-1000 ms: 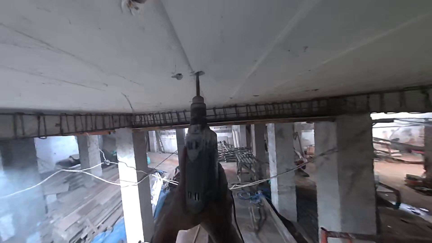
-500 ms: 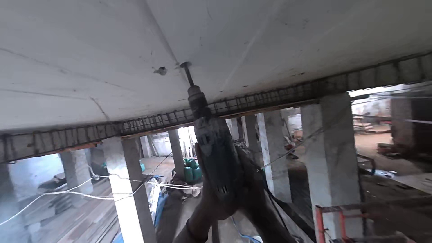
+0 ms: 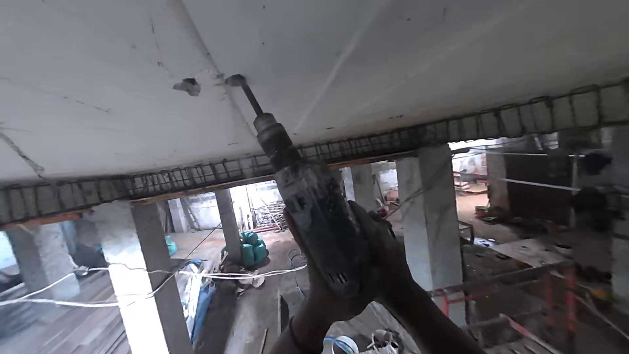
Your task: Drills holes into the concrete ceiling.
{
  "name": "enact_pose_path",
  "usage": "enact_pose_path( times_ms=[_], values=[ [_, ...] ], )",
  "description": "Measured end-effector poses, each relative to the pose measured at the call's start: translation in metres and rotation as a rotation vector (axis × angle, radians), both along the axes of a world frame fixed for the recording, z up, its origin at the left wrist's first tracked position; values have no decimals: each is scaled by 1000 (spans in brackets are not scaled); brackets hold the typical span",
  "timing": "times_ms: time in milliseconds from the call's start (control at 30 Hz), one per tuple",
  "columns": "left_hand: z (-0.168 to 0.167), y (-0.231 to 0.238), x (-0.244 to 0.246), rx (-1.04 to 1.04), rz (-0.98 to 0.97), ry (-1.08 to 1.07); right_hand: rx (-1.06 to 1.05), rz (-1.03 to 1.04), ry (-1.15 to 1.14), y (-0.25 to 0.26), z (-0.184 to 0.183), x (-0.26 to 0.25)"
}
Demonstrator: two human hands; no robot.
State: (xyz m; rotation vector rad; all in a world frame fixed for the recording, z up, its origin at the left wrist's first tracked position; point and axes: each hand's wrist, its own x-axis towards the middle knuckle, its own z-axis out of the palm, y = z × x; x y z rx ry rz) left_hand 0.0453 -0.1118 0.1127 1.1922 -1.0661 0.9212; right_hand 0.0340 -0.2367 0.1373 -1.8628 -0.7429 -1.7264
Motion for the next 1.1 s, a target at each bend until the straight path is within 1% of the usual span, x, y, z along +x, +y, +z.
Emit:
enact_pose_path(
  times_ms=[167,300,433,567,667,733,833,933,1033,1100],
  values=[
    [2,-2,-1,20,108,-52,-13,97,26,-4,0,6],
    [-1,-9,5,-3,125,-53,-49,135,69,-13,3,11],
    [-2,-7,6,9,181,-33,-25,260,88,-11,-5,31],
    [6,1,8,37,286,-73,26,447,103,3,-12,55],
    [4,17,10,65,399,-15,66,554,136,23,-17,64],
    [3,35,5,106,444,32,126,602,152,45,-21,64],
    [-3,73,-15,174,471,101,178,605,172,82,-32,49],
    [-6,107,-46,231,499,118,255,603,178,120,-46,25],
    [1,117,-72,252,467,-11,403,668,175,152,-58,-5],
    [1,115,-85,218,481,-90,454,670,224,160,-65,-26]
  ],
)
